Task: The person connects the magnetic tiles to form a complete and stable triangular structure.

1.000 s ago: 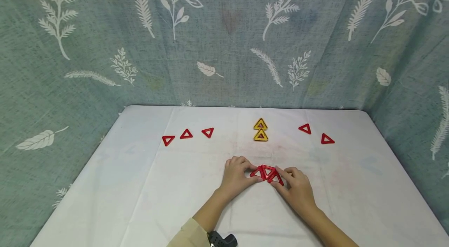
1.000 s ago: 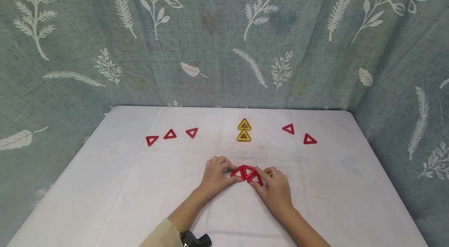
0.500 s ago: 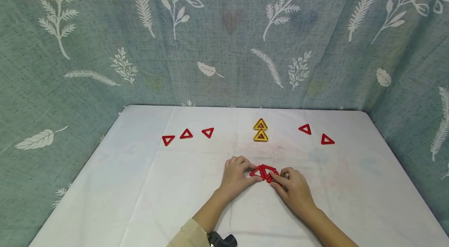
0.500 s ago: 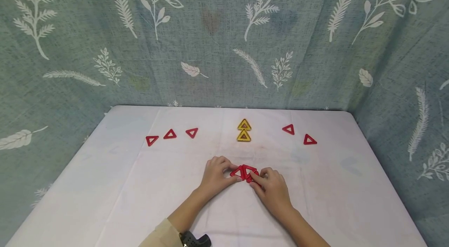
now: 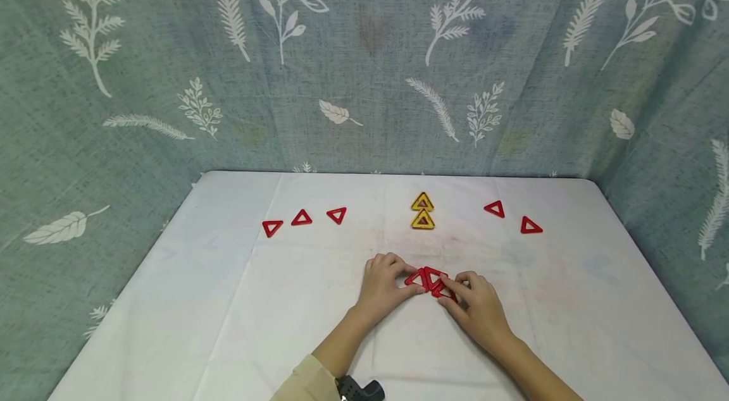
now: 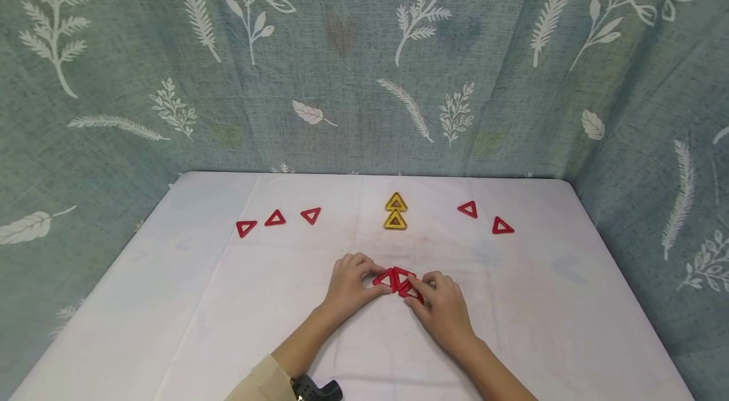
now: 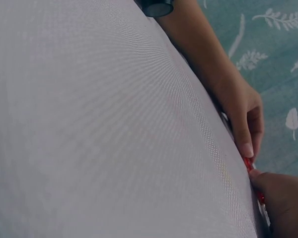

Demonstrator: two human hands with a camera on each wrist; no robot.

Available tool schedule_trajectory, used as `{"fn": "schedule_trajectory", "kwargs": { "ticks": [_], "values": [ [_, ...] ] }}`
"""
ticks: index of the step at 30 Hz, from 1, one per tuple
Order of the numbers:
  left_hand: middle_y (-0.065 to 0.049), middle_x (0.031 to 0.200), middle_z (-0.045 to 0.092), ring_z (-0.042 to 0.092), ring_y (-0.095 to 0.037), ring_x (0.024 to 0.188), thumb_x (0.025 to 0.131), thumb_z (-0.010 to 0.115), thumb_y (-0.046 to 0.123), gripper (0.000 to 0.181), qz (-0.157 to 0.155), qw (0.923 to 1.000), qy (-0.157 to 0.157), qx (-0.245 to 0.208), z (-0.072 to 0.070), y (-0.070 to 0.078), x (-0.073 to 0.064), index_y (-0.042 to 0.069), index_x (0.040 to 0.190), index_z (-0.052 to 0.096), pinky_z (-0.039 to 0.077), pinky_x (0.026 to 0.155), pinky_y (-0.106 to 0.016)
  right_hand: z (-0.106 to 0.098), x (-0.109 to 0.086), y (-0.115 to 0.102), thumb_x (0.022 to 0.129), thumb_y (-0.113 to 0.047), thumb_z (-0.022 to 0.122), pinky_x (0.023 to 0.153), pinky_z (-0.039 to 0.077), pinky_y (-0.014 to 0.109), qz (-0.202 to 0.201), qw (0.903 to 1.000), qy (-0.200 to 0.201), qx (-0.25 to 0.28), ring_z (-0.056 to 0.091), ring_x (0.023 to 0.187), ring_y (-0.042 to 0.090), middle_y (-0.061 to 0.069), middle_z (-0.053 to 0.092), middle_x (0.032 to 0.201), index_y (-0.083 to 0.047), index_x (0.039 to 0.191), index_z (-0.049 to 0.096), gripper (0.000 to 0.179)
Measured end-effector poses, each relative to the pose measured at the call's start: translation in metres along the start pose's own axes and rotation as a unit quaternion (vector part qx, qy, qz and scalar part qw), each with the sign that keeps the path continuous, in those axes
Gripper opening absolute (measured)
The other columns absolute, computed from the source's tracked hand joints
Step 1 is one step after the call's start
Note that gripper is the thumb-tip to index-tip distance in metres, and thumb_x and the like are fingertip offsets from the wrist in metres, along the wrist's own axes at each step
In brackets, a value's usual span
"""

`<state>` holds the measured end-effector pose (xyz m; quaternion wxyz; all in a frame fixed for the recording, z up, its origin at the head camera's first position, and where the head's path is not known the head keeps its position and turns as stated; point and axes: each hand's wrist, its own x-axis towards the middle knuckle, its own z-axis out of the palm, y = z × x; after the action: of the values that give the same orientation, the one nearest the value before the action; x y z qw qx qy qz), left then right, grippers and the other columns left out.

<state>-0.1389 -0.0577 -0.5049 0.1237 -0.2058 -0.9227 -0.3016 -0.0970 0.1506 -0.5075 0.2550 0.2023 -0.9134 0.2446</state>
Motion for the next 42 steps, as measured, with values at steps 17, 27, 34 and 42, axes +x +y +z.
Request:
{"fn": "schedule_trajectory", "kwargs": {
  "ticks": [17, 27, 34, 42],
  "values": [
    [0.008, 0.093, 0.057, 0.045, -0.01, 0.089, 0.073, 0.076, 0.045, 0.036, -0.013, 0.9997, -0.019, -0.009, -0.002, 0.0, 0.001, 0.024, 0.102, 0.073, 0.034, 0.083, -0.032, -0.01, 0.003, 0.008, 0.064, -0.023, 0.086, 0.064, 0.042, 0.026, 0.056, 0.9966, -0.023, 0.055, 0.046, 0.078, 0.008, 0.002, 0.058, 0.091, -0.002, 0.111, 0.069, 0.054],
    [0.009, 0.093, 0.057, 0.046, -0.01, 0.09, 0.074, 0.076, 0.043, 0.035, 0.005, 0.9992, -0.03, -0.027, -0.004, 0.0, 0.002, 0.023, 0.102, 0.074, 0.034, 0.083, -0.033, -0.026, 0.003, 0.032, 0.069, -0.017, 0.084, 0.063, 0.04, 0.025, 0.098, 0.9937, -0.022, 0.05, 0.042, 0.078, 0.008, 0.002, 0.057, 0.094, -0.004, 0.111, 0.07, 0.046],
    [0.01, 0.093, 0.056, 0.046, -0.01, 0.092, 0.076, 0.074, 0.044, 0.034, 0.006, 0.9988, -0.043, -0.023, -0.006, 0.0, 0.001, 0.024, 0.103, 0.074, 0.033, 0.085, -0.034, -0.036, 0.0, 0.054, 0.069, -0.013, 0.083, 0.061, 0.037, 0.019, 0.112, 0.9926, 0.004, 0.048, 0.042, 0.074, 0.008, 0.004, 0.059, 0.09, -0.001, 0.108, 0.07, 0.043],
    [0.009, 0.093, 0.056, 0.046, -0.011, 0.092, 0.075, 0.076, 0.042, 0.033, 0.003, 0.9989, -0.04, -0.025, -0.007, -0.001, 0.0, 0.024, 0.103, 0.074, 0.033, 0.086, -0.035, -0.044, -0.003, 0.081, 0.072, -0.008, 0.081, 0.064, 0.035, 0.007, 0.146, 0.9863, 0.021, 0.073, 0.044, 0.073, 0.003, 0.008, 0.057, 0.093, 0.002, 0.111, 0.068, 0.043]
  ]
}}
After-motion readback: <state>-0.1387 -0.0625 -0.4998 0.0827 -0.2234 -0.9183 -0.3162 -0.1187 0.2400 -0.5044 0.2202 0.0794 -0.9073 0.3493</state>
